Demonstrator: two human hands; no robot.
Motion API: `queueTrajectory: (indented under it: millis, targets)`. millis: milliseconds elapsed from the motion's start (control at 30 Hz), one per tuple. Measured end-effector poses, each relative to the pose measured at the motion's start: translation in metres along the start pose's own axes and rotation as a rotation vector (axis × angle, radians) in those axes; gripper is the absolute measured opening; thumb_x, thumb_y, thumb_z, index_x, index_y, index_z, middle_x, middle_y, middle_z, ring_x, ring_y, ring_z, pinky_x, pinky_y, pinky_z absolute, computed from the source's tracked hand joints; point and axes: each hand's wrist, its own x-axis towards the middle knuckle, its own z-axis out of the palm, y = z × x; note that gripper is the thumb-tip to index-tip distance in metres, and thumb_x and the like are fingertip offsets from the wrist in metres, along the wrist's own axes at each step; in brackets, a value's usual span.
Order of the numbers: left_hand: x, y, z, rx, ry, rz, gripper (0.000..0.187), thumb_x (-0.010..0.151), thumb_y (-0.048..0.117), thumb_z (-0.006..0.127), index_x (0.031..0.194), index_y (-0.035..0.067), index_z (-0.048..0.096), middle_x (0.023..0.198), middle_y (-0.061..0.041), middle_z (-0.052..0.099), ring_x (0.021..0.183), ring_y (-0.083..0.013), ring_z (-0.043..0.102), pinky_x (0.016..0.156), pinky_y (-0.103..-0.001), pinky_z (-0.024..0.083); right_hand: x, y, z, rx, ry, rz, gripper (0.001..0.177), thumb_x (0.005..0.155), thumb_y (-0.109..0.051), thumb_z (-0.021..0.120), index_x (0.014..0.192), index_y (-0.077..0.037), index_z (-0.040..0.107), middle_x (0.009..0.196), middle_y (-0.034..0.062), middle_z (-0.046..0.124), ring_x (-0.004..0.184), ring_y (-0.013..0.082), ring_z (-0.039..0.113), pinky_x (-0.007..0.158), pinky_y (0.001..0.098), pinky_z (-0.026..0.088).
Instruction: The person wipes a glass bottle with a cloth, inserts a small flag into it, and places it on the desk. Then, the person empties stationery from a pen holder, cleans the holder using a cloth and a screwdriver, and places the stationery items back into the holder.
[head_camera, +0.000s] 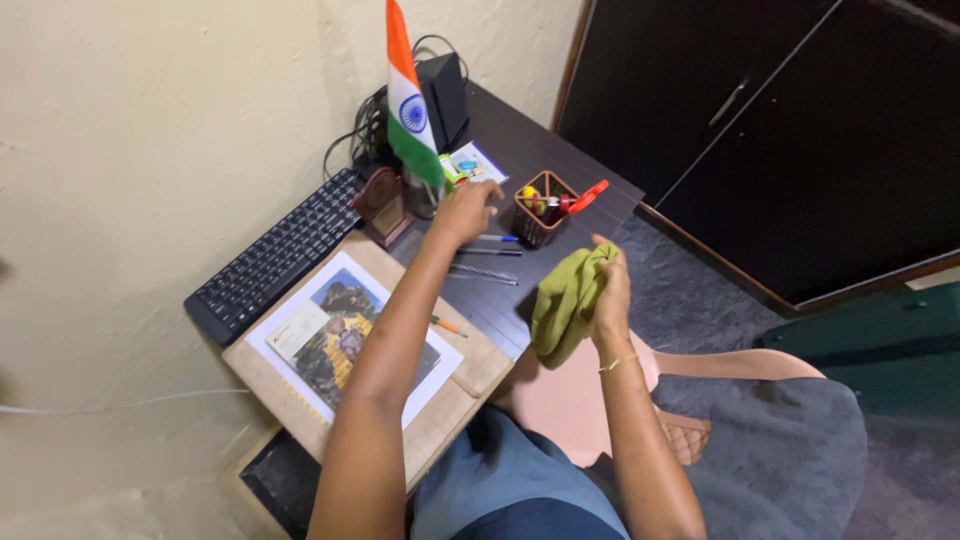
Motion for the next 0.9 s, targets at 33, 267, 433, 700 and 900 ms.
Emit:
queueTrajectory:
  millis: [33,267,433,700,900]
  targets:
    - [-0.009,-0.010,0.006,0.033,-0.029,-0.021,0.036,0.087,0.020,0.077,0.120,0.018,0.065,0.123,-0.008,0.072,0.119,-0.0286,0.066,0.098,-0.043,0.052,-0.001,0.001,0.002,0.002,-0.004,0.007,0.045,0.094,-0.014,0.038,0.132,-0.009,0.061,0.105,0.0082,0.062,0.094,0.0166,0.062,0.087,0.0315,0.054]
    - [-0.041,-0.023,0.046,0.246,-0.239,0.087,0.116,0.057,0.030,0.100,0.152,0.013,0.036,0.161,-0.019,0.028,0.148,-0.0420,0.024,0.113,-0.060,0.025,-0.002,0.010,0.005,0.037,-0.114,0.056,0.059,0.086,-0.009,0.031,0.139,-0.005,0.058,0.122,0.0129,0.064,0.110,0.0213,0.062,0.100,0.0350,0.052]
    - [-0.040,-0.037,0.087,0.405,-0.215,0.104,0.097,0.067,0.025,0.090,0.148,0.009,0.039,0.141,-0.015,0.048,0.137,-0.0363,0.044,0.108,-0.056,0.035,-0.007,0.010,-0.001,0.006,-0.083,0.069,0.058,0.086,-0.008,0.031,0.136,-0.003,0.060,0.120,0.0154,0.064,0.109,0.0229,0.062,0.099,0.0355,0.052]
    - [-0.042,-0.081,0.146,0.447,-0.072,0.078,0.020,0.088,0.005,0.060,0.109,0.005,0.056,0.113,-0.017,0.062,0.109,-0.0361,0.063,0.088,-0.045,0.056,-0.006,0.013,-0.007,-0.051,-0.083,0.039,0.052,0.089,-0.008,0.033,0.130,0.000,0.062,0.123,0.0143,0.065,0.112,0.0226,0.062,0.101,0.0345,0.051]
    - [-0.051,-0.072,0.126,0.236,-0.040,-0.006,0.027,0.084,-0.005,0.059,0.109,0.007,0.059,0.112,-0.016,0.068,0.109,-0.0355,0.064,0.088,-0.051,0.049,-0.005,0.012,-0.008,-0.046,-0.108,0.032,0.052,0.088,-0.007,0.033,0.130,0.001,0.063,0.124,0.0151,0.065,0.114,0.0225,0.061,0.102,0.0333,0.049]
